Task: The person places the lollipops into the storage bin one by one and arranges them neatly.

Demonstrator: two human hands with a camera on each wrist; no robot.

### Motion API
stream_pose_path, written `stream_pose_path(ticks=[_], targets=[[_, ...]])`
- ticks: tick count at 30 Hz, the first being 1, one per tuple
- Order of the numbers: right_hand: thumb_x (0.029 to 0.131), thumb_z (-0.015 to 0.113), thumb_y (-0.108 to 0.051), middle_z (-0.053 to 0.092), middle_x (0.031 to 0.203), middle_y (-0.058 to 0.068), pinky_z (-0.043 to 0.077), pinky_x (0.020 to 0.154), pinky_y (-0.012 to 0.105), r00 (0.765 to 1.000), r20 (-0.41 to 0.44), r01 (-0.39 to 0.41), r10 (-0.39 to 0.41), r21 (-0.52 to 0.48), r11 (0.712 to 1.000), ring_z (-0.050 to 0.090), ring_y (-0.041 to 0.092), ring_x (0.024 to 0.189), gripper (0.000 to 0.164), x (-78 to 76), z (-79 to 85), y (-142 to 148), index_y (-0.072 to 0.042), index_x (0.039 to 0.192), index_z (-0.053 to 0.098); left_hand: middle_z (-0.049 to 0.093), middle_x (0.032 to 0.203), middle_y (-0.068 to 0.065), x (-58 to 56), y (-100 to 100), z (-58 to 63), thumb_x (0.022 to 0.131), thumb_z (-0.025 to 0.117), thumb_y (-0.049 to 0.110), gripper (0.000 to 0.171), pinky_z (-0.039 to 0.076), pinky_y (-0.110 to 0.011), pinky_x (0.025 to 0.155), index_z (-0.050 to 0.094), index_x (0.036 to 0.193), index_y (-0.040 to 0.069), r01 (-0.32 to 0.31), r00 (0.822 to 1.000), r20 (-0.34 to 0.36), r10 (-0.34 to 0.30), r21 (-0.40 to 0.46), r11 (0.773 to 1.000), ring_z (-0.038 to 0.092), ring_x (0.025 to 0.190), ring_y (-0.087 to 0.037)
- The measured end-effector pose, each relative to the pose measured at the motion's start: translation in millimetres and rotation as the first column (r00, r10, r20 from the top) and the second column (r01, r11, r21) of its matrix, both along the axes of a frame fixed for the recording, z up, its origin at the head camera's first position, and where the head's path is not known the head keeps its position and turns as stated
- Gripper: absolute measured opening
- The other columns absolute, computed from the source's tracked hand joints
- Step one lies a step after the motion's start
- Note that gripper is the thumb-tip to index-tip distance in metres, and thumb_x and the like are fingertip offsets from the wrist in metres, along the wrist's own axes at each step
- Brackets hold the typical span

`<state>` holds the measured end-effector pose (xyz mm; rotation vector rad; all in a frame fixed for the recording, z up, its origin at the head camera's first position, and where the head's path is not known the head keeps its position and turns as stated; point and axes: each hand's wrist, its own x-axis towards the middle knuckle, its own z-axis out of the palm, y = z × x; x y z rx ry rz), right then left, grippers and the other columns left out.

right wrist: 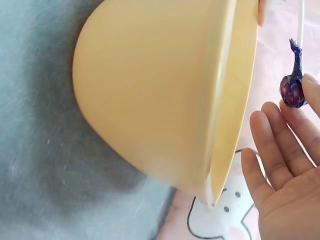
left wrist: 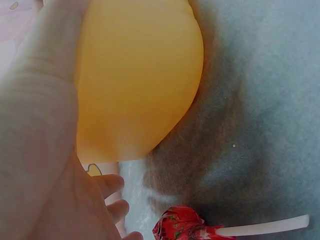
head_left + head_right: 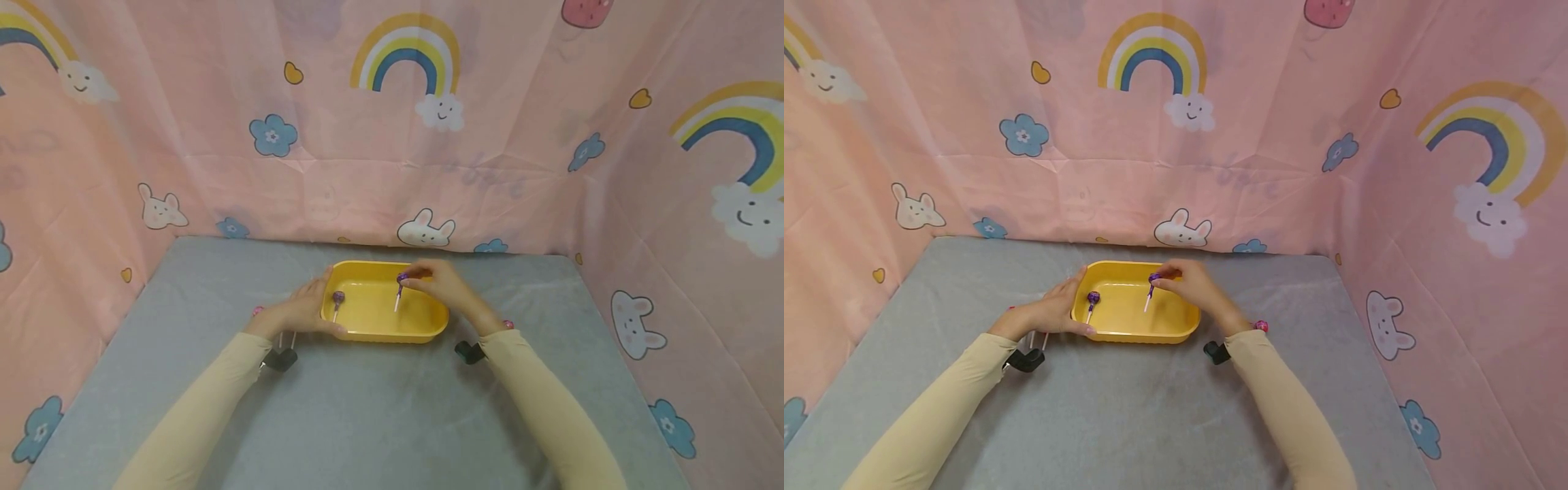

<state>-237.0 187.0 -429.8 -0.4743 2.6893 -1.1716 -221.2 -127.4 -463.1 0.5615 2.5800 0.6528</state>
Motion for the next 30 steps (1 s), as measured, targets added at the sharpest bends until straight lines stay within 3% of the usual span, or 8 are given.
stream_pose_path(ticks=[12, 21, 30], targets=[[0.092, 0.071, -0.033, 0.074, 0.106, 0.000, 0.049, 0.107, 0.045, 1.000, -0.010, -0.022, 0.022, -0.016, 1.000, 0.064, 0.023, 0.110, 0.020, -12.0, -7.9, -15, -0.019, 0.106, 0.074, 0.009, 0.166, -0.024, 1.6, 1, 2.0, 0.068, 0.077, 0.071, 0.143, 0.011, -0.061, 0.125, -0.018, 0.157, 0.012, -0.008, 1.000, 0.008, 0.008, -0.007, 1.000, 0.009, 0.153, -0.045], [0.091, 0.071, -0.033, 0.074, 0.105, -0.001, 0.055, 0.098, 0.039, 0.999, 0.008, -0.043, 0.043, -0.009, 0.999, 0.066, 0.019, 0.101, 0.020, -15.7, -7.4, -29, -0.019, 0.105, 0.073, 0.008, 0.166, -0.023, 1.4, 2, 1.8, 0.067, 0.077, 0.071, 0.143, 0.012, -0.060, 0.125, -0.017, 0.158, 0.012, -0.020, 1.000, 0.013, 0.020, -0.013, 1.000, 0.010, 0.153, -0.044], [0.092, 0.071, -0.031, 0.073, 0.105, -0.001, 0.056, 0.098, 0.037, 0.997, -0.003, -0.075, 0.075, 0.000, 0.997, 0.066, 0.019, 0.101, 0.019, -17.0, -1.1, -38, -0.018, 0.105, 0.073, 0.009, 0.166, -0.023, 1.1, 2, 2.3, 0.067, 0.077, 0.071, 0.143, 0.013, -0.061, 0.124, -0.017, 0.158, 0.012, -0.022, 1.000, 0.022, 0.022, -0.018, 1.000, 0.010, 0.153, -0.045]])
